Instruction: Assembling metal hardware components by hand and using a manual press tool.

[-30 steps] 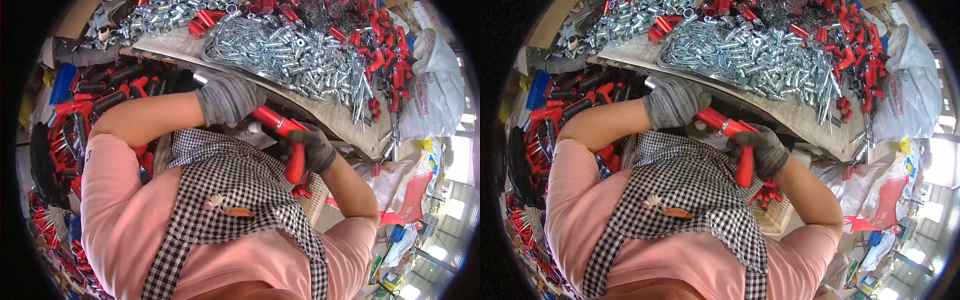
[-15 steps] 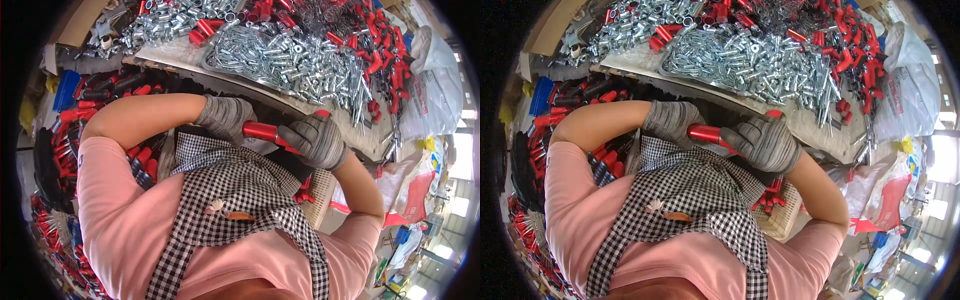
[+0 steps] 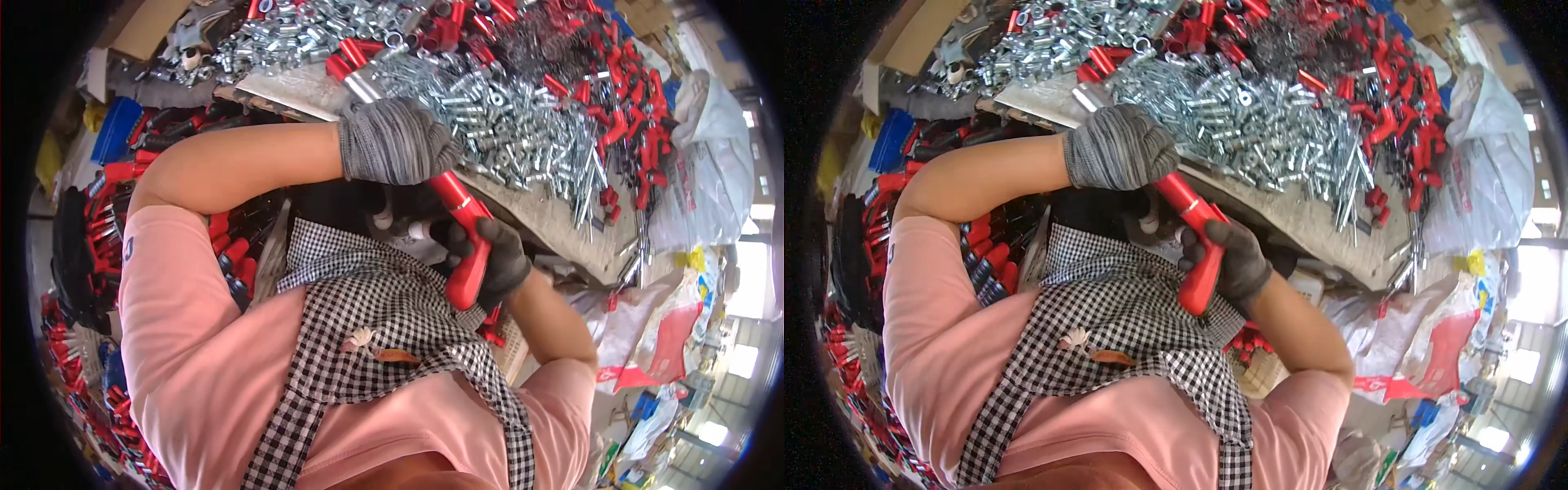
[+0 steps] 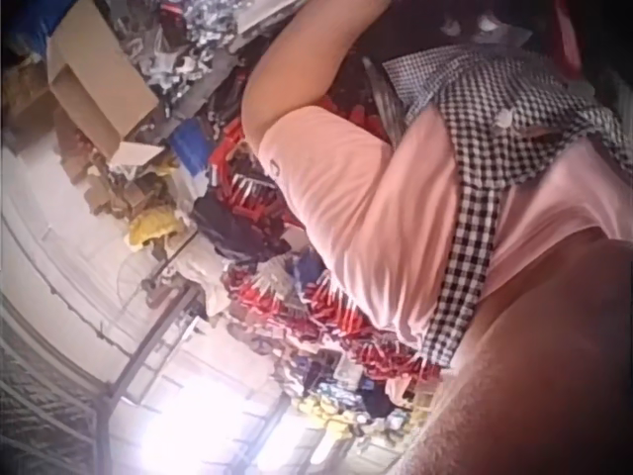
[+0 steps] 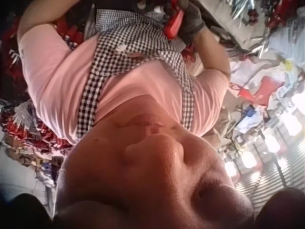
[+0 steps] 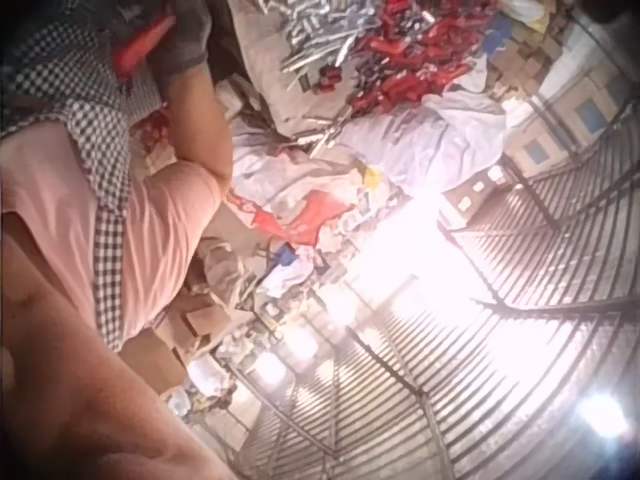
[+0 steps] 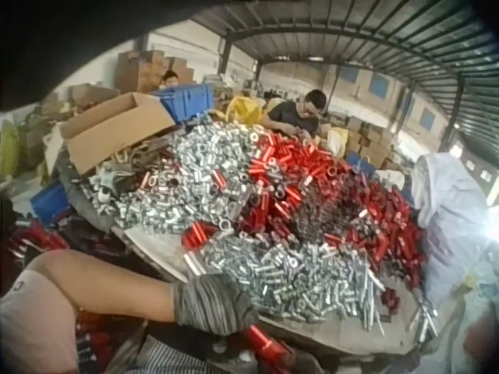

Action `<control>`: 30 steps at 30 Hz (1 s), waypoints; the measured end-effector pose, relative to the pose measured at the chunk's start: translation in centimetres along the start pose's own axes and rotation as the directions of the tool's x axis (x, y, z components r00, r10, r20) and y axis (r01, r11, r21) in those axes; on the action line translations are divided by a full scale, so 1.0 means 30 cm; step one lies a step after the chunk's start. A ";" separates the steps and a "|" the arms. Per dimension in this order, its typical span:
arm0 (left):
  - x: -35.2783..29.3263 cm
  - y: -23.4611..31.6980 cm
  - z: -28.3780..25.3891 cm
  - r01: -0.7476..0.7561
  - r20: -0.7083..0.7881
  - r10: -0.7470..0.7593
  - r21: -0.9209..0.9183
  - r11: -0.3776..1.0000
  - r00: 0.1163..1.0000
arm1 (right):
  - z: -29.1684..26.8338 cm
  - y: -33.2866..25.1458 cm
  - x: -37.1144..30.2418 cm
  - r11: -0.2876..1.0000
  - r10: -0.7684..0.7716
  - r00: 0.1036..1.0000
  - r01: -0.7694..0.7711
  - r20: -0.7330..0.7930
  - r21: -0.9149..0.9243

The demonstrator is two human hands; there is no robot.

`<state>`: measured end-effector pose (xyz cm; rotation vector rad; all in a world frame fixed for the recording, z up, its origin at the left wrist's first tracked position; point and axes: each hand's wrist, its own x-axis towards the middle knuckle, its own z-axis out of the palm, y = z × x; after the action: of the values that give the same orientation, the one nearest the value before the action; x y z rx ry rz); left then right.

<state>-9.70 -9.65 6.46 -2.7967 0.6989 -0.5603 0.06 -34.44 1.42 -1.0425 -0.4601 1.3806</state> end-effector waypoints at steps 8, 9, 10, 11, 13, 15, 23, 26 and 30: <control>-0.005 0.036 0.085 0.819 0.738 0.513 -0.563 0.110 0.439 | 0.008 -0.182 0.000 -0.164 -0.372 0.618 0.691 0.693 -0.704; -0.008 0.067 0.083 0.795 0.769 0.426 -0.584 0.163 0.477 | -0.011 -0.201 0.000 -0.467 -0.238 0.532 0.671 0.813 -0.576; -0.015 0.101 0.080 0.771 0.787 0.334 -0.599 0.215 0.518 | -0.022 -0.211 -0.003 -0.710 -0.060 0.467 0.601 0.882 -0.366; 0.025 0.129 0.026 0.507 0.752 0.026 -0.469 0.723 0.658 | -0.032 -0.200 -0.016 -0.711 -0.062 0.479 0.594 0.876 -0.375; 0.018 0.098 0.076 0.399 0.440 -0.248 -0.293 0.869 0.863 | -0.070 -0.138 -0.038 -0.147 -0.310 0.736 0.588 0.601 -0.796; 0.014 0.124 0.071 0.289 0.169 -0.261 -0.167 0.943 0.950 | -0.105 -0.058 -0.048 0.502 -0.288 0.934 0.334 0.210 -0.798; -0.011 0.197 0.119 0.509 0.739 0.088 -0.540 0.671 0.668 | -0.038 -0.001 -0.056 0.922 0.062 0.988 -0.110 -0.138 -0.372; 0.002 0.145 0.107 0.349 0.381 -0.233 -0.272 0.897 0.895 | -0.046 0.009 -0.068 0.956 0.288 0.946 -0.292 -0.147 -0.005; -0.029 0.165 0.125 0.506 0.505 -0.240 -0.495 0.706 0.829 | 0.007 -0.066 -0.052 0.076 -0.254 0.964 0.102 0.080 -0.992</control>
<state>-10.90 -13.14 1.39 -3.5346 0.2063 0.2886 0.73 -35.56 3.60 -2.0825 -1.5580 0.5590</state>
